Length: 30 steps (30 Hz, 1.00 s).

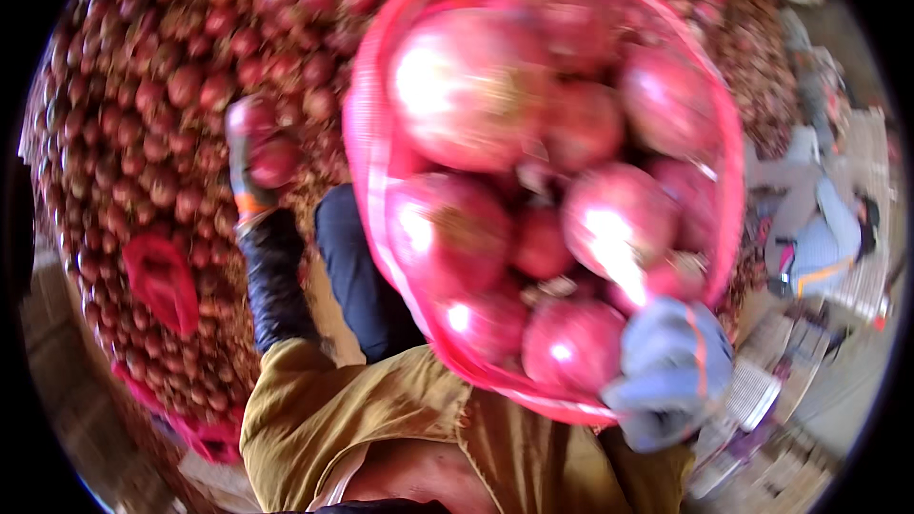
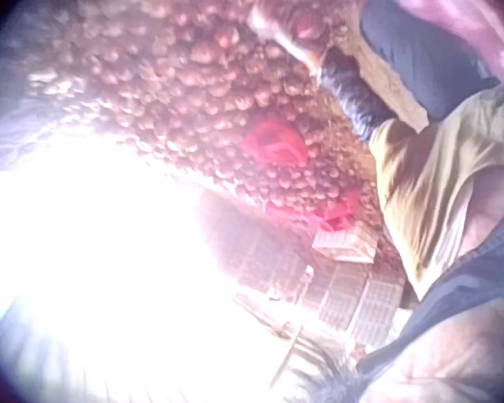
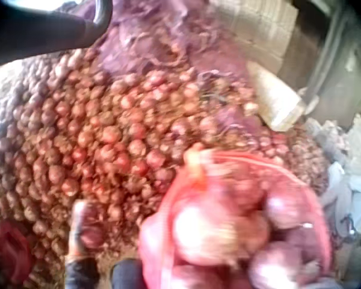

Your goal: The person sorts red onions from a pile into a mesh bag, weighs the bag on a platform scale, and then ties the bag shut.

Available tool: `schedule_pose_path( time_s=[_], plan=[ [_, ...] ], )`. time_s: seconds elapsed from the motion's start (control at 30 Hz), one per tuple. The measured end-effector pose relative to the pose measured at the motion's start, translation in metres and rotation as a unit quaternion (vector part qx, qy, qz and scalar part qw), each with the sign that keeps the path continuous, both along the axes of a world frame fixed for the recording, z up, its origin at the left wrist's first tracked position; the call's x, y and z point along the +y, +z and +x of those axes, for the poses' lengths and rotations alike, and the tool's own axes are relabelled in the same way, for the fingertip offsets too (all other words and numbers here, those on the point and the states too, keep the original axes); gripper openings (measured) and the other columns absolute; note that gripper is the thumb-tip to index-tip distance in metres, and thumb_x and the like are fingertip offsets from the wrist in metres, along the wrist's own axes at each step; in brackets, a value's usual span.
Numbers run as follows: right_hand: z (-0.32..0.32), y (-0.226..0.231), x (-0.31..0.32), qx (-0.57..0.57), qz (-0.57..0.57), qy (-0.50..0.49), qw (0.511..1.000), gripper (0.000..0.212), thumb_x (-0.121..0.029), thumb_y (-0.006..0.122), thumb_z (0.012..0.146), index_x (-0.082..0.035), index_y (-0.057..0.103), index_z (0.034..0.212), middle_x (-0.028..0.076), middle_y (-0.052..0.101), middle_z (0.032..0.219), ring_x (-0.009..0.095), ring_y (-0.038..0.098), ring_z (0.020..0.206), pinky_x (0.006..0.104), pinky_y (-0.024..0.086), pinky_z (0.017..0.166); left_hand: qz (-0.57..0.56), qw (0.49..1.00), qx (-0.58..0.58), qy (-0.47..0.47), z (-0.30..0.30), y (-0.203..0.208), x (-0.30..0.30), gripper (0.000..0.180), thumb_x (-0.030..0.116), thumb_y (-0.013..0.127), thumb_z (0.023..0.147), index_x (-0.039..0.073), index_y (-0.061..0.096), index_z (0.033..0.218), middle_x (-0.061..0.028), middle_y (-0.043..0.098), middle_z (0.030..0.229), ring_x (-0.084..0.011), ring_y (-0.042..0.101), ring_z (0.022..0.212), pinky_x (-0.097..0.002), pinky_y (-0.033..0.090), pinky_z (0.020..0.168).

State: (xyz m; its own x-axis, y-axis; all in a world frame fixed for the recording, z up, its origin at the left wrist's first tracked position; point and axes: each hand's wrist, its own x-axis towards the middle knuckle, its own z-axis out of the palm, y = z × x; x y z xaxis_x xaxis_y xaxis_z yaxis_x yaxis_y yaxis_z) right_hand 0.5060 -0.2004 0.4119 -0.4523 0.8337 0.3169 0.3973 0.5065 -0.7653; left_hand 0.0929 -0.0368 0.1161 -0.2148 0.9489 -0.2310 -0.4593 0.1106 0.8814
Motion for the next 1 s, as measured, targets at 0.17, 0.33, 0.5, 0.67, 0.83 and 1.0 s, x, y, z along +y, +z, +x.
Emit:
schedule_pose_path(
  time_s=[0.17, 0.33, 0.5, 0.67, 0.83, 1.0],
  plan=[
    [0.007, 0.015, 0.003, -0.066, 0.053, 0.075, 0.994, 0.031, -0.001, 0.064, 0.051, -0.01, 0.066, 0.081, 0.002, 0.052, 0.069, 0.021, 0.054, 0.06, 0.0319, 0.043, 0.051, 0.234, 0.916, -0.191, -0.262, 0.04, 0.185, 0.009, 0.06, 0.036, 0.054, 0.095, -0.007, 0.043, 0.136, -0.0241, 0.065, 0.106, -0.0369, 0.068, 0.087, -0.0452, 0.059, 0.075],
    [0.01, 0.018, -0.016, -0.087, 0.147, 0.031, 0.985, 0.029, -0.001, 0.064, 0.051, -0.008, 0.062, 0.079, 0.006, 0.049, 0.071, 0.028, 0.053, 0.062, 0.0357, 0.044, 0.053, 0.261, 0.924, 0.08, -0.268, 0.174, 0.309, -0.041, 0.055, 0.023, 0.064, 0.09, 0.001, 0.044, 0.136, -0.021, 0.065, 0.105, -0.0352, 0.068, 0.085, -0.0392, 0.058, 0.073],
    [0.007, 0.011, -0.034, -0.082, 0.223, 0.047, 0.97, 0.023, -0.005, 0.067, 0.061, -0.008, 0.058, 0.082, 0.008, 0.049, 0.075, 0.03, 0.054, 0.07, 0.039, 0.047, 0.056, 0.43, 0.746, 0.478, -0.173, 0.239, 0.273, -0.084, 0.06, 0.019, 0.071, 0.088, 0.003, 0.042, 0.138, -0.0225, 0.058, 0.119, -0.0409, 0.061, 0.107, -0.0433, 0.051, 0.089],
    [0.018, -0.004, -0.052, -0.012, 0.215, 0.071, 0.974, 0.026, -0.001, 0.063, 0.058, -0.009, 0.059, 0.082, 0.005, 0.044, 0.066, 0.027, 0.048, 0.059, 0.0366, 0.04, 0.048, 0.406, 0.726, 0.521, -0.191, 0.243, 0.275, -0.106, 0.062, 0.021, 0.07, 0.088, -0.001, 0.04, 0.138, -0.0246, 0.06, 0.119, -0.0427, 0.062, 0.103, -0.0448, 0.051, 0.088],
    [0.018, 0.001, -0.03, -0.02, 0.193, 0.086, 0.977, 0.027, -0.001, 0.065, 0.056, -0.01, 0.059, 0.081, 0.003, 0.043, 0.065, 0.026, 0.047, 0.056, 0.0349, 0.04, 0.048, 0.434, 0.569, 0.658, -0.235, 0.236, 0.31, -0.065, 0.046, 0.022, 0.064, 0.093, 0.003, 0.051, 0.133, -0.0217, 0.066, 0.105, -0.0396, 0.065, 0.096, -0.0427, 0.053, 0.079],
    [0.016, 0.008, -0.004, -0.018, 0.08, 0.168, 0.982, 0.034, 0.0, 0.065, 0.052, -0.011, 0.063, 0.084, 0.0, 0.048, 0.066, 0.023, 0.051, 0.055, 0.0332, 0.04, 0.048, 0.505, 0.604, 0.582, -0.204, 0.215, 0.315, 0.005, 0.013, 0.018, 0.066, 0.09, 0.01, 0.067, 0.101, -0.0116, 0.066, 0.074, -0.0285, 0.066, 0.064, -0.0366, 0.052, 0.057]
  ],
)
